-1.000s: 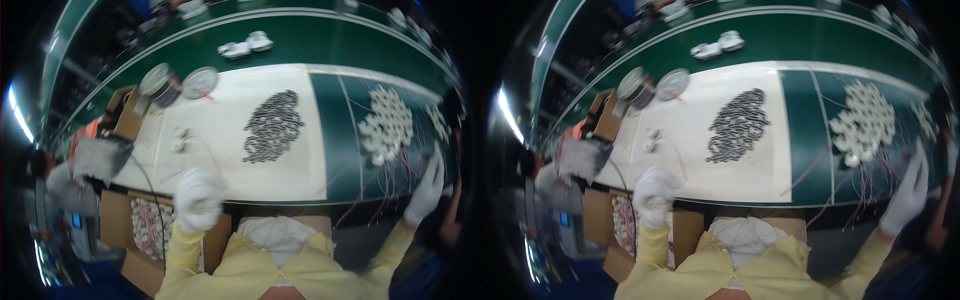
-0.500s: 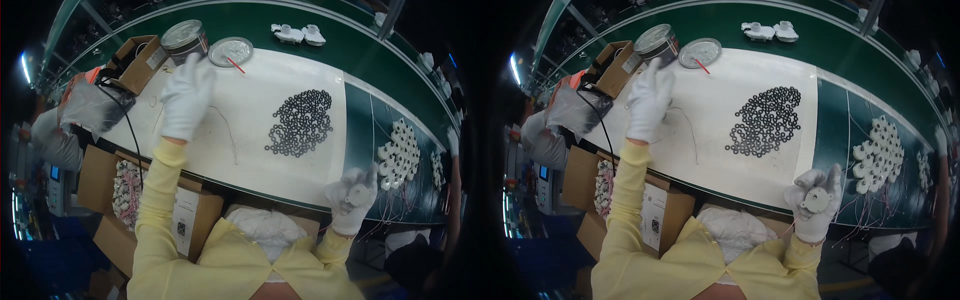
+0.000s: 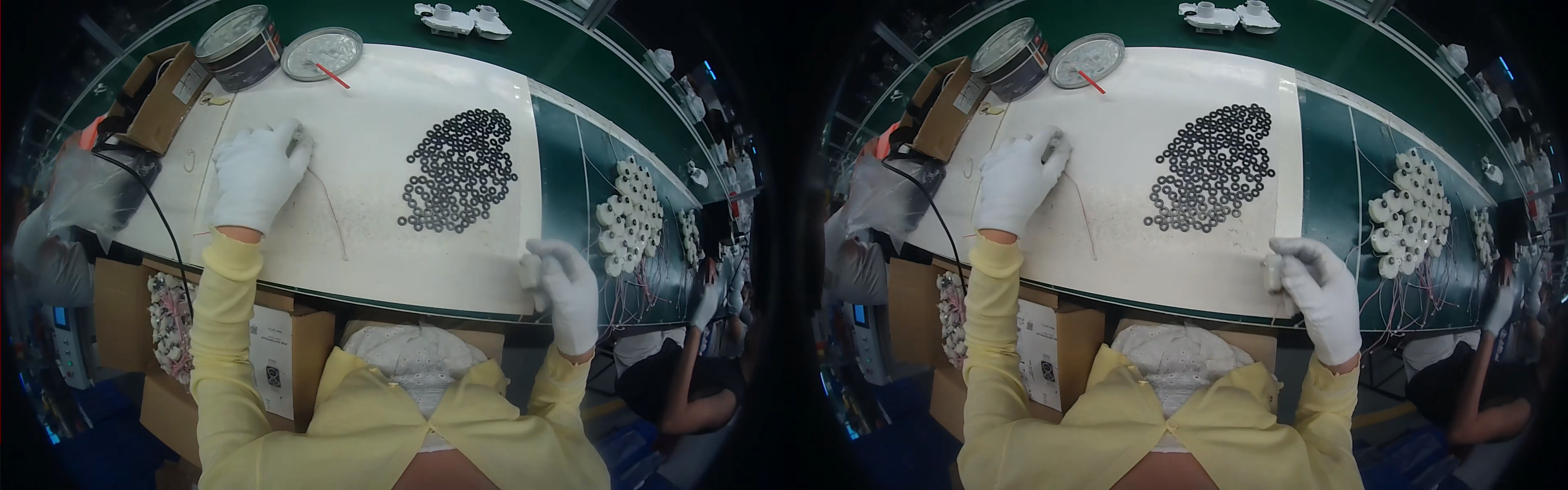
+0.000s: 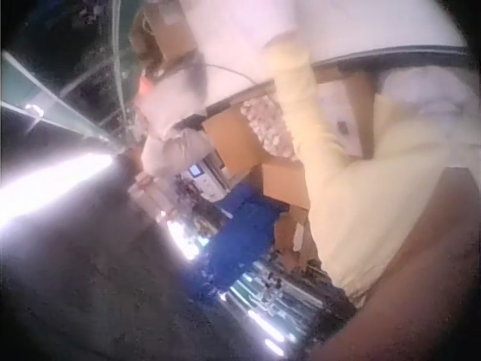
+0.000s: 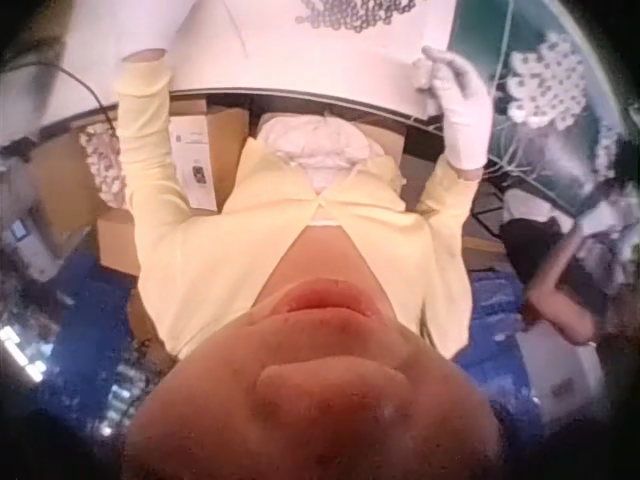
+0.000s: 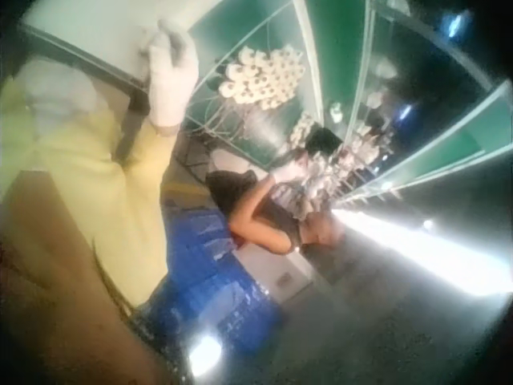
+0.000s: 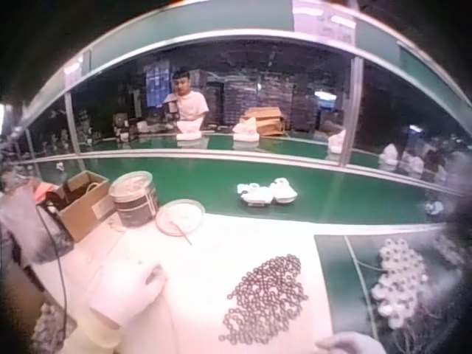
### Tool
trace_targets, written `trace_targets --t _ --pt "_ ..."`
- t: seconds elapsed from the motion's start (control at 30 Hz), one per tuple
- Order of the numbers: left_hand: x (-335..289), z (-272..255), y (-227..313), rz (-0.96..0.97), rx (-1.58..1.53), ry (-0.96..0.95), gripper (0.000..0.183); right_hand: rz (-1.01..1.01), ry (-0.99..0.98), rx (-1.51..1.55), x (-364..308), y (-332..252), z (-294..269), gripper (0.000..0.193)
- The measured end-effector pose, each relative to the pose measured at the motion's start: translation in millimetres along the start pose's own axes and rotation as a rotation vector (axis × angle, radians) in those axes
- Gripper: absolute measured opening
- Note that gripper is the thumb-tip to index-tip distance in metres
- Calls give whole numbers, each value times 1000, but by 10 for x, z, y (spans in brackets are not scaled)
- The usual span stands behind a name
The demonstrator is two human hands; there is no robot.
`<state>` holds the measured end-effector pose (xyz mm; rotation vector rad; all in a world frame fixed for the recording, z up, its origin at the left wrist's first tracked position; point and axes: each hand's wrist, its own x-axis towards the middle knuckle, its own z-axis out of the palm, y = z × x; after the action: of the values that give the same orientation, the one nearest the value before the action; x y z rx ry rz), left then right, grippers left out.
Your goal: The person assembles small white electronic components on a green workbench. They pick up white plastic housings with attached wires and insert small black circular parts into them. The person then uses a red-handled tool to apply a substance to the components and places the finished units on the table.
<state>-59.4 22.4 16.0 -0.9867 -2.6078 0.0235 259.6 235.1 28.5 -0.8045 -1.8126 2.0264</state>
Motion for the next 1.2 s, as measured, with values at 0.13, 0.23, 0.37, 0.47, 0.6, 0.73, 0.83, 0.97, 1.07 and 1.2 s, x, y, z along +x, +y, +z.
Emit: trace_targets --t 0.13,0.23,0.37,0.47,0.6,0.73,0.83,0.97,1.07,1.2 --pt "-33 64 -56 130 -60 127 22 87 18 -232 136 -119 73 34" --pt "-232 -114 83 204 -228 234 15 3 34 -398 237 -31 85 35" --pt "-571 -265 210 212 -462 352 13 14 64 -460 321 0 121 35" --pt "-823 -161 145 154 -462 214 14 -8 95 -436 377 4 204 34" --pt "-929 -23 176 125 -564 283 16 -25 133 -447 468 29 268 34" --pt "-954 17 158 89 -619 296 17 -42 172 -630 582 35 332 32" --pt "-961 23 143 89 -656 302 17 -73 222 -759 589 4 478 29" --pt "-962 26 123 87 -671 294 17 -107 231 -934 525 -84 673 30" --pt "-965 24 120 79 -695 297 17 -119 184 -1200 458 -156 652 31" --pt "-972 31 106 79 -699 285 17 -162 34 -1396 307 -302 610 30"
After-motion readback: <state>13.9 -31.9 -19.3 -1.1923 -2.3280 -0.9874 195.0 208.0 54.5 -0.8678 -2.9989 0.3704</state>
